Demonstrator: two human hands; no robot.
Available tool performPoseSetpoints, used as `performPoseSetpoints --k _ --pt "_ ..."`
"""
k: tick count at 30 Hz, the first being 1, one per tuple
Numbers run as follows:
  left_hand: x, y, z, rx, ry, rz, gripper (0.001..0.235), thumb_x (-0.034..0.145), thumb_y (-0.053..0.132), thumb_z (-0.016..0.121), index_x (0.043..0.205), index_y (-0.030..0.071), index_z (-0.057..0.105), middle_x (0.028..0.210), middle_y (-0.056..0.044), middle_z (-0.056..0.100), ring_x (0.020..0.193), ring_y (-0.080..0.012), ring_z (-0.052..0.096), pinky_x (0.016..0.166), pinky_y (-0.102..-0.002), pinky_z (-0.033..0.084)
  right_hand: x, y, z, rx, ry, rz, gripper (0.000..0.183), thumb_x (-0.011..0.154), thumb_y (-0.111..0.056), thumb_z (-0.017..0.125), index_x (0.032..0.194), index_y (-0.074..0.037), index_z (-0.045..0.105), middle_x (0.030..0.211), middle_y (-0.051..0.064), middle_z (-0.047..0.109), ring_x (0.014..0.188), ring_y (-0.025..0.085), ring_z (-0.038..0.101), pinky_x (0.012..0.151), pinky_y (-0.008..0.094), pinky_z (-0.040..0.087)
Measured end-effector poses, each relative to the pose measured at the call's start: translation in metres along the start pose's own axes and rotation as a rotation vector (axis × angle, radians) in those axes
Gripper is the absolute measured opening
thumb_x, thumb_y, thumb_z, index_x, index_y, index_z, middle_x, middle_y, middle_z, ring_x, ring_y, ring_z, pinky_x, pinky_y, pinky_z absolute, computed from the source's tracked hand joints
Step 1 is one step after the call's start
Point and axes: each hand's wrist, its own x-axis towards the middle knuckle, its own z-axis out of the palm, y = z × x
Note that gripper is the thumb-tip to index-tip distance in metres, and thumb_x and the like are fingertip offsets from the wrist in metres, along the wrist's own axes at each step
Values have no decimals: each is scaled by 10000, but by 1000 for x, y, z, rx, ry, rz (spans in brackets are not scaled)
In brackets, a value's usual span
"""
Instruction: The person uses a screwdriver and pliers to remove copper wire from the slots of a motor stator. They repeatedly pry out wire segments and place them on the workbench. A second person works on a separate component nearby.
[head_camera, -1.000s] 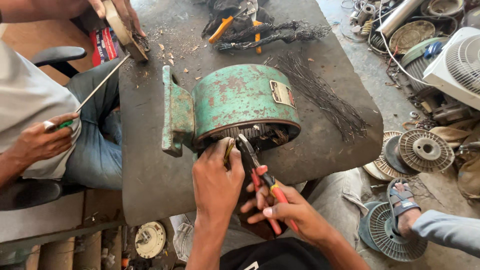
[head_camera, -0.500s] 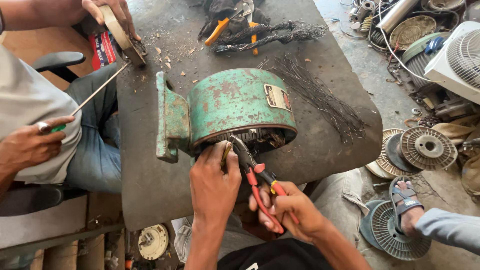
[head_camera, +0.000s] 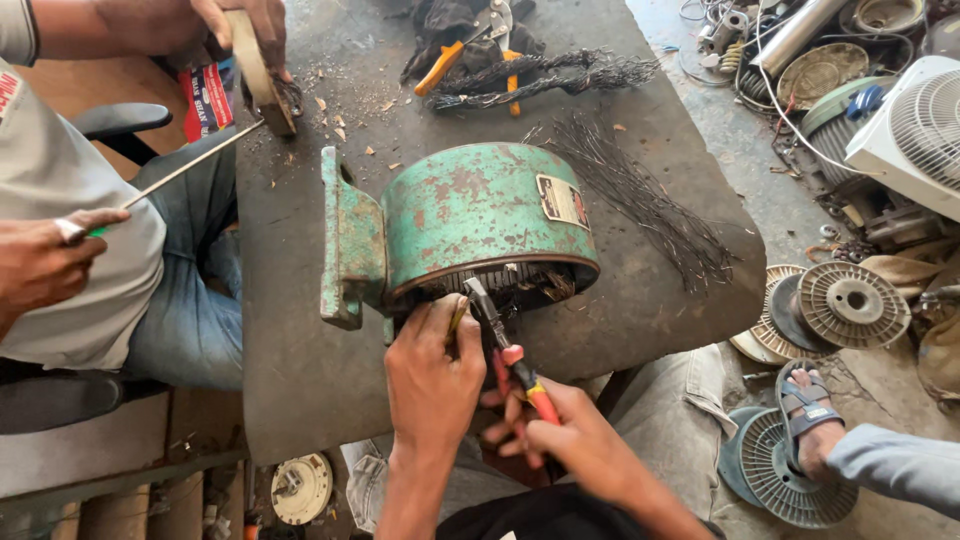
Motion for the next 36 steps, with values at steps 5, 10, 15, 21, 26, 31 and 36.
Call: performPoseSetpoints --k 5,10,15,21,26,31,36 --pt "2 2 6 -26 13 -21 183 907 76 622 1039 -14 711 946 -203 715 840 -398 700 746 -460 551 -4 -6 -11 647 -198 137 271 653 39 498 915 36 568 1152 221 704 986 377 772 839 487 656" --pt "8 5 4 -14 2 -2 195 905 68 622 1056 -18 709 934 -212 699 827 -413 686 740 -475 540 -2 -1 -21 834 -316 101 240 751 54 550 986 24 514 1100 312 670 766 333 702 610 409 583" --pt "8 8 4 -26 6 -12 209 902 71 624 1070 -10 717 962 -215 711 842 -414 698 730 -470 544 -2 -7 -28 920 -293 137 212 719 36 555 906 -7 465 991 320 655 611 310 664 474 383 516" --pt "11 9 5 -22 7 17 209 902 66 623 1073 -7 717 973 -227 711 858 -427 694 744 -478 541 2 -11 -22 952 -252 201 252 645 20 519 889 -20 471 947 276 650 550 288 624 455 382 487" --pt "12 6 7 -11 -5 19 207 891 57 624 1063 -13 715 957 -238 708 850 -431 688 751 -479 547 7 7 -12 909 -220 96 210 720 73 520 899 -27 477 888 226 631 516 258 569 416 355 436" --pt "13 1 8 15 30 12 189 899 59 631 1053 -16 713 946 -229 713 835 -416 698 741 -466 559 15 2 -2 -673 293 -572 168 819 -11 543 979 26 580 808 164 626 686 255 612 651 388 496" --pt "6 -2 5 32 64 57 200 886 61 650 1060 -15 716 929 -212 709 801 -399 697 710 -450 561 6 -21 -9 -180 5 -15 228 787 -28 520 993 9 613 835 195 690 678 200 673 678 361 600"
